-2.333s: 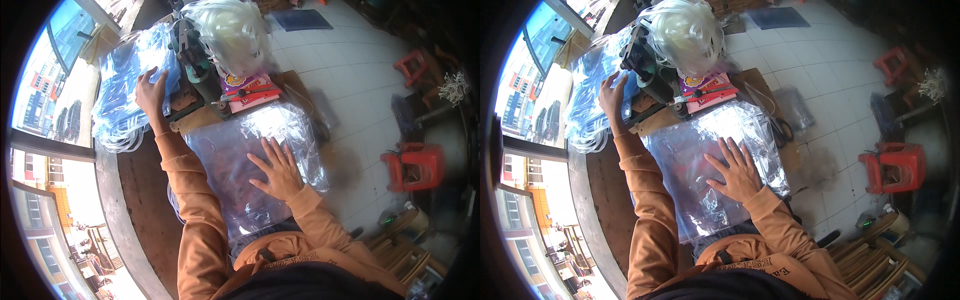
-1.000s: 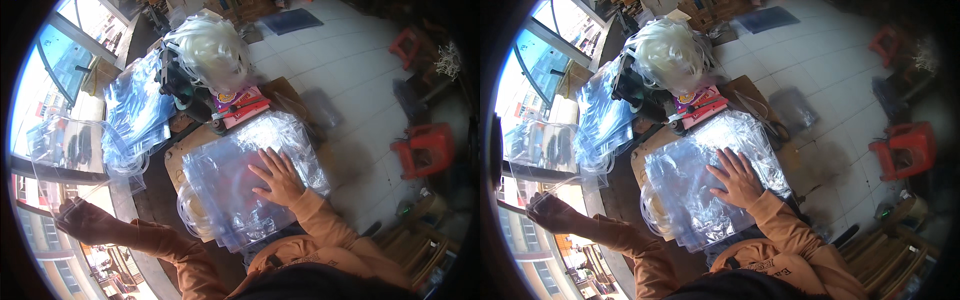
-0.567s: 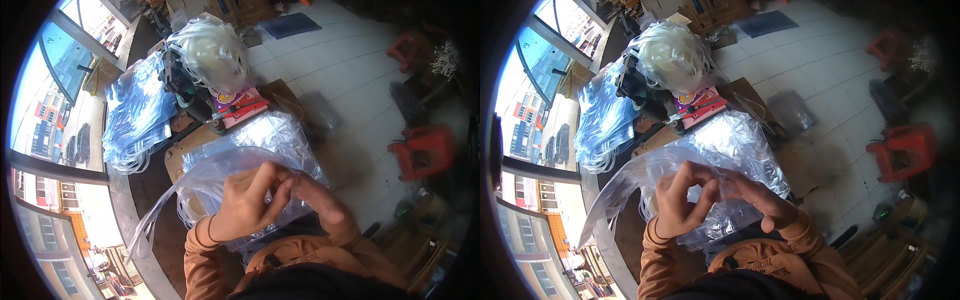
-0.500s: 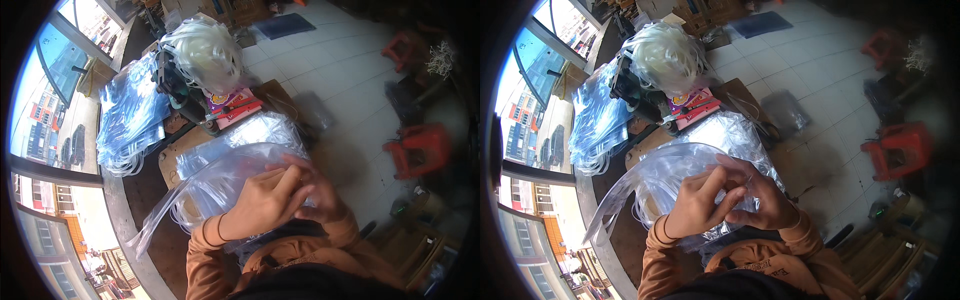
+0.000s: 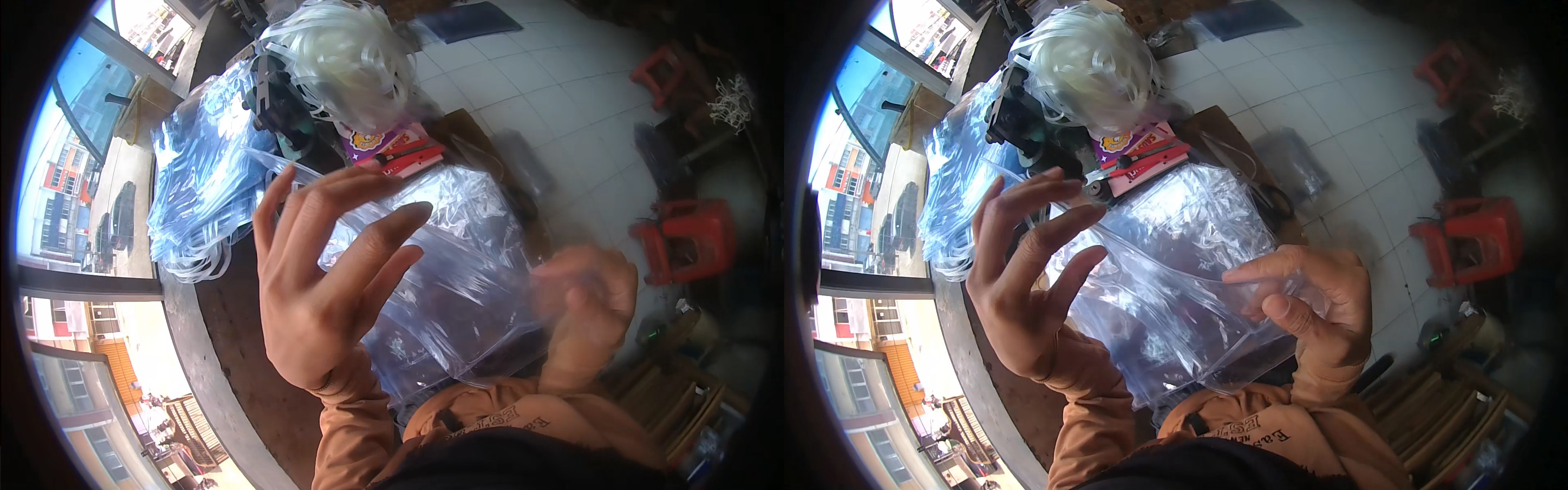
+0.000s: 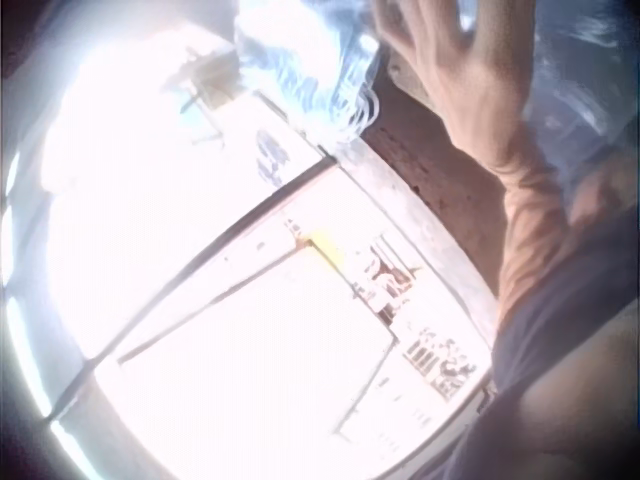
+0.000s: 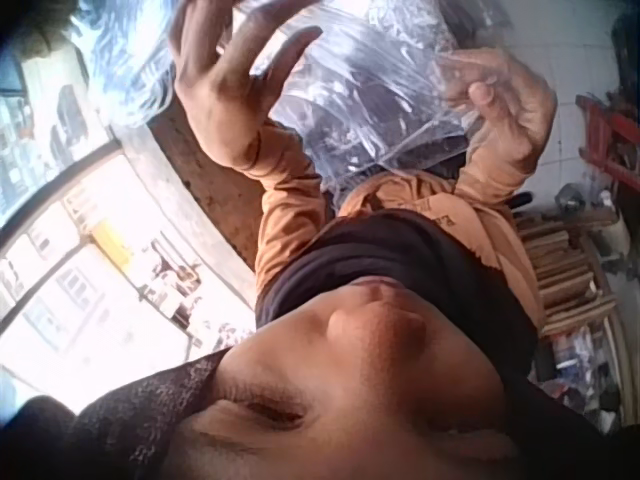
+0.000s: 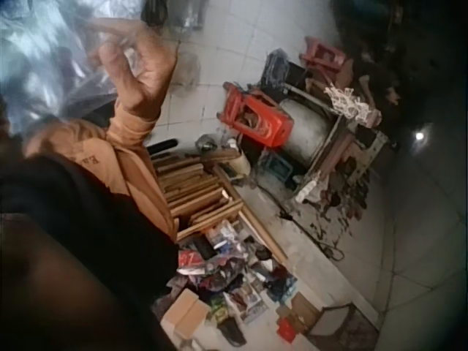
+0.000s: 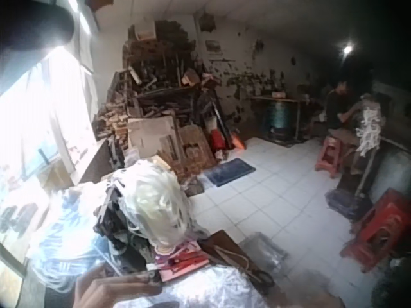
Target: The person trims plastic handles with scissors and organizes them with clear plastic bags on a workbench.
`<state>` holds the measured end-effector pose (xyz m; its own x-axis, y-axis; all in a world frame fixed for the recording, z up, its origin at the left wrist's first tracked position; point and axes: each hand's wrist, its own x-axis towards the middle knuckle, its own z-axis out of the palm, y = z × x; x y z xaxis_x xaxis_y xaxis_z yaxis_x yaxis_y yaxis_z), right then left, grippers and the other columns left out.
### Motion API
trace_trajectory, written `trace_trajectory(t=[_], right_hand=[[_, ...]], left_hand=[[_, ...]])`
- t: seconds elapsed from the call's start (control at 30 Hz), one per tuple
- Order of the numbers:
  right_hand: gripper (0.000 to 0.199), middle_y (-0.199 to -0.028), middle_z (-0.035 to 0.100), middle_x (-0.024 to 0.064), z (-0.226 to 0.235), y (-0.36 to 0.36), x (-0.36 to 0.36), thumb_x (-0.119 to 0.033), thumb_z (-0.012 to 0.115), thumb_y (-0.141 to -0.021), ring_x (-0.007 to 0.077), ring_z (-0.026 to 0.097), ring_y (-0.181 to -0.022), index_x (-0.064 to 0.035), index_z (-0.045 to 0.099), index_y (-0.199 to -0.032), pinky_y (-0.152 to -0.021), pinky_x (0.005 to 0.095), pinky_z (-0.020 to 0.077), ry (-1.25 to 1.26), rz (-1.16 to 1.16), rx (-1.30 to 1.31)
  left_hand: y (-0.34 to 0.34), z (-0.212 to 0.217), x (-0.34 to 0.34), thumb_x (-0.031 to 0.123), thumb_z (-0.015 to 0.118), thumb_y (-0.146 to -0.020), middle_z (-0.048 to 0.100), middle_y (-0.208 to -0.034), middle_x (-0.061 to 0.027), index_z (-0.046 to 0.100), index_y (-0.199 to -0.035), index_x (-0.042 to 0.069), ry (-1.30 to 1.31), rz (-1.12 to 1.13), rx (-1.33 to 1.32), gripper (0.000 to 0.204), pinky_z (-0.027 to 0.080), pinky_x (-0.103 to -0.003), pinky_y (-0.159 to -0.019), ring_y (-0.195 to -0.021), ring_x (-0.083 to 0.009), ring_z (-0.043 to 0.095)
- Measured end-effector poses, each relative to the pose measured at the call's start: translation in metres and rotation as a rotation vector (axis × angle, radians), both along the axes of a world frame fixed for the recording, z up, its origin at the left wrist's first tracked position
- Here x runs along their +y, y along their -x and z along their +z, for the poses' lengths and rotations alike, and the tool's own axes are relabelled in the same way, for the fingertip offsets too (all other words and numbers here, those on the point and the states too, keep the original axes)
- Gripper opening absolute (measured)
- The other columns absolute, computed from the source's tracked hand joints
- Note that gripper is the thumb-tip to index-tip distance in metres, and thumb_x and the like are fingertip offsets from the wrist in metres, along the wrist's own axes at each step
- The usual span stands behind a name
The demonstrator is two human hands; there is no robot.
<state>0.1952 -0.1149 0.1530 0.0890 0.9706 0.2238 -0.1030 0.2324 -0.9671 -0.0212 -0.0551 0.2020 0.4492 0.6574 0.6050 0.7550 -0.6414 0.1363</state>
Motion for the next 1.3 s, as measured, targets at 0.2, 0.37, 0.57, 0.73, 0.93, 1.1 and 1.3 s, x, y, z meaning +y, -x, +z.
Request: trace_trajectory(t=[0.2,0.37,0.57,0.73,0.93,1.1,1.3], right_hand=[[0.035,-0.068,0.059,0.0091,-0.006,0.009,0.011,-0.027,0.065,-0.07,0.0133,0.052,-0.057,0.0049,0.065,-0.086,-0.055,0.0237,0.0411,-0.045,-0.208,-0.051],[0.034,-0.07,0.057,0.0081,-0.013,0.008,0.014,-0.022,0.066,-0.073,0.0133,0.053,-0.059,0.0057,0.063,-0.093,-0.056,0.0239,0.0425,-0.045,-0.259,0.052],[0.037,-0.073,0.058,0.0092,-0.024,0.009,0.024,-0.013,0.066,-0.075,0.0131,0.055,-0.06,0.0067,0.057,-0.104,-0.058,0.0238,0.0456,-0.138,-0.353,0.149],[0.028,-0.071,0.058,0.0096,-0.03,-0.002,0.022,-0.009,0.063,-0.078,0.0137,0.054,-0.055,0.0051,0.058,-0.101,-0.053,0.0242,0.0439,-0.161,-0.248,0.09],[0.016,-0.069,0.058,0.0088,-0.029,0.004,0.023,-0.002,0.059,-0.081,0.0141,0.055,-0.056,0.0029,0.062,-0.096,-0.051,0.0233,0.0425,-0.159,-0.295,0.062],[0.011,-0.069,0.058,0.007,-0.026,0.008,0.023,0.003,0.057,-0.081,0.0139,0.056,-0.058,0.0001,0.065,-0.088,-0.051,0.022,0.0428,-0.165,-0.325,-0.008],[0.013,-0.069,0.057,0.007,-0.027,0.011,0.028,0.005,0.058,-0.078,0.013,0.054,-0.06,-0.002,0.066,-0.084,-0.052,0.0215,0.0423,-0.272,-0.322,-0.197]], left_hand=[[-0.005,-0.035,0.025,0.012,0.063,-0.058,0.056,-0.068,0.0016,0.065,-0.074,0.014,-0.142,-0.069,-0.19,0.016,0.041,-0.029,-0.062,-0.063,-0.0136,0.056],[-0.005,-0.037,0.031,0.01,0.068,-0.054,0.059,-0.068,0.001,0.065,-0.074,0.017,-0.219,-0.121,-0.238,0.021,0.037,-0.026,-0.055,-0.059,-0.0125,0.055],[-0.015,-0.038,0.022,0.009,0.07,-0.055,0.062,-0.066,-0.0025,0.059,-0.064,0.013,-0.266,-0.09,-0.291,0.015,0.035,-0.027,-0.056,-0.063,-0.0165,0.062],[-0.013,-0.037,0.021,0.006,0.07,-0.059,0.065,-0.07,-0.0051,0.058,-0.064,0.012,-0.278,-0.146,-0.314,0.014,0.034,-0.026,-0.055,-0.066,-0.0182,0.065],[-0.009,-0.035,0.028,0.004,0.072,-0.059,0.066,-0.074,-0.0045,0.059,-0.068,0.01,-0.355,-0.121,-0.29,0.017,0.034,-0.025,-0.056,-0.07,-0.0161,0.066],[0.005,-0.039,0.04,0.011,0.068,-0.059,0.061,-0.074,0.0034,0.06,-0.072,0.015,-0.297,0.012,-0.109,0.015,0.034,-0.027,-0.064,-0.067,-0.0114,0.058],[0.018,-0.044,0.049,0.007,0.065,-0.061,0.058,-0.073,0.0055,0.061,-0.074,0.014,-0.291,-0.01,-0.085,0.015,0.031,-0.027,-0.065,-0.064,-0.0087,0.054]])
